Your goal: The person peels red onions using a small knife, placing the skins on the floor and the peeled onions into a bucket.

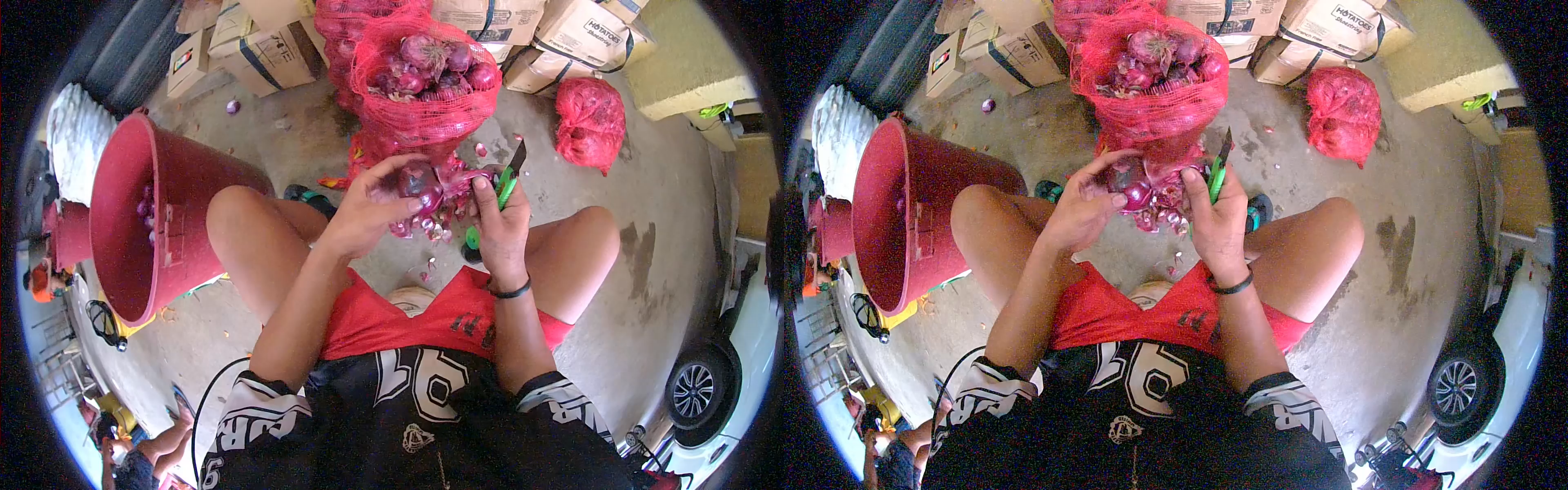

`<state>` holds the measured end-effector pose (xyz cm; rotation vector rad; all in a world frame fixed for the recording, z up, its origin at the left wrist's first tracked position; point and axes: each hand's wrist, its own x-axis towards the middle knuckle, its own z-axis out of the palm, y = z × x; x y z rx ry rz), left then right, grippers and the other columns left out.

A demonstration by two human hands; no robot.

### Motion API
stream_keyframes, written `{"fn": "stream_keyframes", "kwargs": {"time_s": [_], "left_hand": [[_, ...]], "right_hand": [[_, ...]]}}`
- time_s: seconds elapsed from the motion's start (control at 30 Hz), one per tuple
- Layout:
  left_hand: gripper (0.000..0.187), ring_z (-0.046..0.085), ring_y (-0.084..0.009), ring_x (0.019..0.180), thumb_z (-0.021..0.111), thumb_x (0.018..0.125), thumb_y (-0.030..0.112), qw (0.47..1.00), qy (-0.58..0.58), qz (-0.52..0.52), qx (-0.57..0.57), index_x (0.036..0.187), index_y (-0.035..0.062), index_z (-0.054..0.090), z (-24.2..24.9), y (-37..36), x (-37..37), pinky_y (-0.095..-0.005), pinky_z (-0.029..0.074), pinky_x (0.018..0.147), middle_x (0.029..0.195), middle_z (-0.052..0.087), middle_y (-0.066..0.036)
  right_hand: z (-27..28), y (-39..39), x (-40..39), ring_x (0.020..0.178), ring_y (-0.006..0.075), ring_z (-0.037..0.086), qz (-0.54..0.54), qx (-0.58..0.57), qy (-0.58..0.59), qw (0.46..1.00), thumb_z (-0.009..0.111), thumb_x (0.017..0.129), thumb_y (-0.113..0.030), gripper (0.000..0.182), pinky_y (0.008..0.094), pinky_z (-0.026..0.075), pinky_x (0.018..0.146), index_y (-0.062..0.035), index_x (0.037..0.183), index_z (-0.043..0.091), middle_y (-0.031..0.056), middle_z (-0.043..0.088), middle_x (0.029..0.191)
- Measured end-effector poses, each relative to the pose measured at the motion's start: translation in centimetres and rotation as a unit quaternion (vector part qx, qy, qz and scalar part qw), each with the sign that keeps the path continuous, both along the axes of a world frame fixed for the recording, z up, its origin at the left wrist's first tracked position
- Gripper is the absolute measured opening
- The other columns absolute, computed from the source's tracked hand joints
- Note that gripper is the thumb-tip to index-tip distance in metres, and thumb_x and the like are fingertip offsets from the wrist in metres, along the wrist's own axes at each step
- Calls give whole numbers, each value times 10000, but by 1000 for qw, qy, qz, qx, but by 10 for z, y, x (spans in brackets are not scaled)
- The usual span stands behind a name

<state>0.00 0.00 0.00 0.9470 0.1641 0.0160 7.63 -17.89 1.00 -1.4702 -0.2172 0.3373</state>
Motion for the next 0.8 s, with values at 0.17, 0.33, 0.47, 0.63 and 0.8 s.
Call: {"fn": "stream_keyframes", "kwargs": {"time_s": [0.17, 0.33, 0.47, 0.63, 0.8], "left_hand": [[677, 563, -222, 1171, 762, 751, 85, 1000, 11, -12, 17, 1352, -12, 467, 5, 16, -12, -388, 425, 1045, 1257, 573, -103], [672, 572, -211, 1149, 757, 740, 53, 999, 3, -20, 37, 1343, -13, 469, 8, 14, -8, -375, 435, 1030, 1236, 580, -98], [657, 573, -205, 1144, 751, 727, 10, 998, -11, -17, 63, 1325, -6, 479, 10, 9, -6, -365, 449, 1012, 1244, 572, -95], [687, 567, -191, 1153, 759, 721, -27, 996, -68, -8, 53, 1332, 13, 450, 8, 3, -5, -345, 457, 1006, 1232, 570, -91], [693, 561, -201, 1158, 756, 726, -51, 992, -101, 69, 18, 1335, 17, 432, 10, 18, -3, -346, 454, 1013, 1244, 562, -99]], "right_hand": [[-8, 12, -2, 605, 37, 466, -61, -93, -106, 988, 598, 966, -133, 134, 200, 371, 524, -19, 1028, 565, -23, 563, 728], [-8, 5, 9, 635, 94, 500, -83, -188, -216, 954, 611, 947, -117, 126, 273, 421, 574, -4, 989, 573, 32, 573, 723], [-11, 1, 13, 658, 369, 570, -102, -240, -262, 929, 654, 884, -115, 211, 404, 462, 631, 8, 1030, 563, 206, 594, 773], [-18, 0, 16, 697, 300, 612, -118, -308, -239, 913, 620, 927, -150, 171, 373, 479, 669, 0, 995, 575, 190, 637, 801], [-47, -20, 31, 727, 341, 638, -62, -336, -210, 916, 622, 929, -206, 266, 395, 480, 666, -3, 1091, 568, 206, 644, 807]]}}
